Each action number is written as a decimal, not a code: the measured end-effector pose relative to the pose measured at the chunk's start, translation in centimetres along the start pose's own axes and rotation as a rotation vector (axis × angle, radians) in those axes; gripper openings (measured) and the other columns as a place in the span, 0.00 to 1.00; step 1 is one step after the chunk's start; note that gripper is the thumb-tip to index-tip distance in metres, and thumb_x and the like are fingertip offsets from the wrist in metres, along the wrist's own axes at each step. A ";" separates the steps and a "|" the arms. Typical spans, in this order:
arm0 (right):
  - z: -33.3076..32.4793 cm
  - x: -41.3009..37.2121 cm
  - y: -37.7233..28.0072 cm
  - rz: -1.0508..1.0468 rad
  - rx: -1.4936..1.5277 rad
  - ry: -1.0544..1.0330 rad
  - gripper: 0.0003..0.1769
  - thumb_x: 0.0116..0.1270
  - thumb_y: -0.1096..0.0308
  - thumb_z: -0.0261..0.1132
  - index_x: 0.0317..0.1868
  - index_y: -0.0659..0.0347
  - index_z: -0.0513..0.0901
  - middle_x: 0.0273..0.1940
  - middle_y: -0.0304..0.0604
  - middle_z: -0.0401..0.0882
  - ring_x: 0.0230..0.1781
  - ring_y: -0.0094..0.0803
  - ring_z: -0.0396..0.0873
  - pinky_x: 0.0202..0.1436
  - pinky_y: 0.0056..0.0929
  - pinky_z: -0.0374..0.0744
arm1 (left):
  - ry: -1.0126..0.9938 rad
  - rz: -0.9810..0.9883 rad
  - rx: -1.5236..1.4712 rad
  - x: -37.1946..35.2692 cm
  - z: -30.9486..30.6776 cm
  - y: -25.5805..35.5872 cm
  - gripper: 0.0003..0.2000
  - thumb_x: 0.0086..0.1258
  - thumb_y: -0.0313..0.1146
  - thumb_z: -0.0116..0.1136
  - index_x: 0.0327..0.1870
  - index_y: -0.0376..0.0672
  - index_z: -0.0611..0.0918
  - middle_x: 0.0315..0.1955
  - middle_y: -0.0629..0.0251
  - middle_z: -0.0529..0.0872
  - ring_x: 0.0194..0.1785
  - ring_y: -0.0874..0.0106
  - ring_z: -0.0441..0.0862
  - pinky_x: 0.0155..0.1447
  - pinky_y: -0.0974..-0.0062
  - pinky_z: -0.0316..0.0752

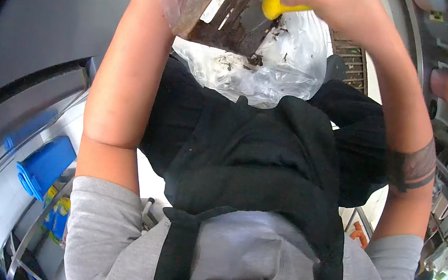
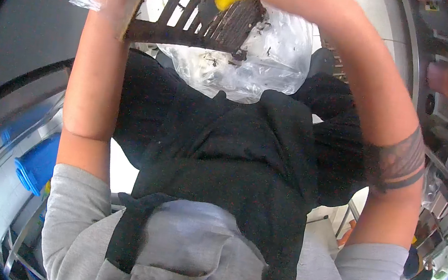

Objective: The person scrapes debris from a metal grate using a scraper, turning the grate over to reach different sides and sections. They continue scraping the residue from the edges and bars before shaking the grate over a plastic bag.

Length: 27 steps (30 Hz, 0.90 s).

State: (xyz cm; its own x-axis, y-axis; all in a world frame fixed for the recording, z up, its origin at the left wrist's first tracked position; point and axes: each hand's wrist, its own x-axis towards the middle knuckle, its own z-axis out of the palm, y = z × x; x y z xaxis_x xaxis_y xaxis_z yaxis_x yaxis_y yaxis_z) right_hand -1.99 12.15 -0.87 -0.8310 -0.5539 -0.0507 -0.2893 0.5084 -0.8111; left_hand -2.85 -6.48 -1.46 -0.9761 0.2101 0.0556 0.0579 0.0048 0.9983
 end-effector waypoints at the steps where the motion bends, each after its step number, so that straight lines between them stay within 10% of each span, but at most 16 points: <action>1: -0.8 0.4 -1.2 0.127 -0.069 0.048 0.10 0.55 0.69 0.73 0.30 0.70 0.90 0.20 0.44 0.84 0.23 0.26 0.79 0.31 0.29 0.78 | -0.093 0.036 -0.116 0.4 -0.5 -0.9 0.23 0.59 0.22 0.58 0.58 0.33 0.83 0.33 0.71 0.81 0.33 0.83 0.74 0.39 0.84 0.72; 4: -0.6 -0.2 -1.7 0.321 -0.172 0.102 0.11 0.54 0.69 0.74 0.31 0.70 0.90 0.20 0.46 0.83 0.23 0.27 0.80 0.32 0.31 0.79 | -0.212 0.046 -0.325 0.1 -0.5 -1.4 0.23 0.59 0.21 0.57 0.60 0.32 0.83 0.34 0.69 0.82 0.33 0.83 0.75 0.39 0.85 0.71; 6: 1.4 -1.9 -1.4 -0.052 -0.145 0.131 0.11 0.53 0.69 0.74 0.30 0.71 0.90 0.21 0.45 0.85 0.22 0.26 0.80 0.30 0.31 0.78 | -0.187 0.261 0.550 0.6 -1.3 -0.8 0.18 0.60 0.20 0.58 0.53 0.31 0.85 0.34 0.69 0.83 0.35 0.83 0.76 0.39 0.86 0.71; 11: -1.2 -0.4 -2.0 0.332 -0.080 0.098 0.11 0.54 0.69 0.74 0.31 0.71 0.90 0.22 0.52 0.85 0.23 0.32 0.83 0.34 0.32 0.81 | -0.198 0.057 -0.186 -0.3 0.1 -0.8 0.19 0.60 0.20 0.58 0.54 0.29 0.85 0.35 0.68 0.83 0.35 0.82 0.77 0.41 0.83 0.72; 14: 1.8 -1.7 0.3 0.031 -0.008 0.045 0.11 0.55 0.70 0.73 0.31 0.72 0.90 0.22 0.48 0.86 0.22 0.28 0.81 0.30 0.30 0.79 | -0.103 0.186 0.226 0.3 -0.3 -1.0 0.23 0.59 0.20 0.58 0.59 0.30 0.85 0.33 0.70 0.81 0.35 0.82 0.76 0.41 0.84 0.72; 15: 1.5 -1.6 0.2 0.049 -0.023 0.028 0.11 0.54 0.70 0.73 0.31 0.72 0.90 0.22 0.50 0.86 0.21 0.31 0.81 0.29 0.31 0.79 | 0.016 -0.057 -0.153 0.0 1.8 1.3 0.22 0.59 0.20 0.58 0.57 0.29 0.85 0.32 0.72 0.79 0.34 0.81 0.74 0.40 0.84 0.70; 20: -0.3 -1.6 -1.3 0.156 -0.019 0.106 0.11 0.52 0.68 0.73 0.31 0.70 0.90 0.23 0.56 0.85 0.22 0.39 0.84 0.33 0.36 0.82 | -0.124 0.071 -0.050 0.6 -0.6 -1.2 0.18 0.60 0.22 0.57 0.53 0.31 0.83 0.29 0.73 0.79 0.33 0.82 0.73 0.38 0.85 0.67; 22: 0.8 -2.7 -0.3 0.090 -0.146 0.098 0.10 0.53 0.68 0.73 0.30 0.69 0.90 0.22 0.52 0.86 0.23 0.34 0.84 0.33 0.34 0.81 | -0.172 0.380 0.610 0.9 -2.1 -0.9 0.13 0.62 0.24 0.56 0.47 0.33 0.83 0.25 0.74 0.77 0.32 0.83 0.72 0.37 0.85 0.67; 23: 1.5 -2.8 0.9 0.036 -0.216 0.005 0.11 0.53 0.67 0.74 0.31 0.68 0.91 0.24 0.50 0.87 0.23 0.32 0.83 0.33 0.33 0.81 | -0.137 -0.046 -0.015 0.8 -1.9 -1.0 0.08 0.62 0.26 0.56 0.40 0.35 0.83 0.22 0.74 0.75 0.30 0.82 0.71 0.37 0.84 0.67; 26: 0.5 -4.1 1.8 0.053 -0.120 0.226 0.11 0.54 0.68 0.73 0.32 0.68 0.91 0.23 0.49 0.86 0.24 0.31 0.83 0.34 0.31 0.81 | -0.101 -0.018 0.112 0.4 -1.4 -0.4 0.08 0.60 0.26 0.56 0.38 0.35 0.83 0.24 0.72 0.76 0.29 0.80 0.71 0.37 0.82 0.68; 27: -0.9 -3.3 1.9 0.177 -0.008 0.223 0.09 0.54 0.69 0.73 0.32 0.68 0.91 0.22 0.47 0.84 0.25 0.29 0.83 0.33 0.30 0.80 | 0.005 0.254 0.199 0.2 -0.7 -1.5 0.11 0.58 0.25 0.57 0.42 0.35 0.83 0.26 0.71 0.78 0.29 0.80 0.72 0.36 0.81 0.69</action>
State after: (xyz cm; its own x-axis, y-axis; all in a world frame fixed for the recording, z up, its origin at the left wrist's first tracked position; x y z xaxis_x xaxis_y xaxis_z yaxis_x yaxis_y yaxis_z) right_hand -0.23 15.57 -1.69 -0.9525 -0.2983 -0.0609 -0.1337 0.5897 -0.7965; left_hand -3.31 -7.17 -2.92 -0.9260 0.2246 0.3034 0.3394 0.1439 0.9296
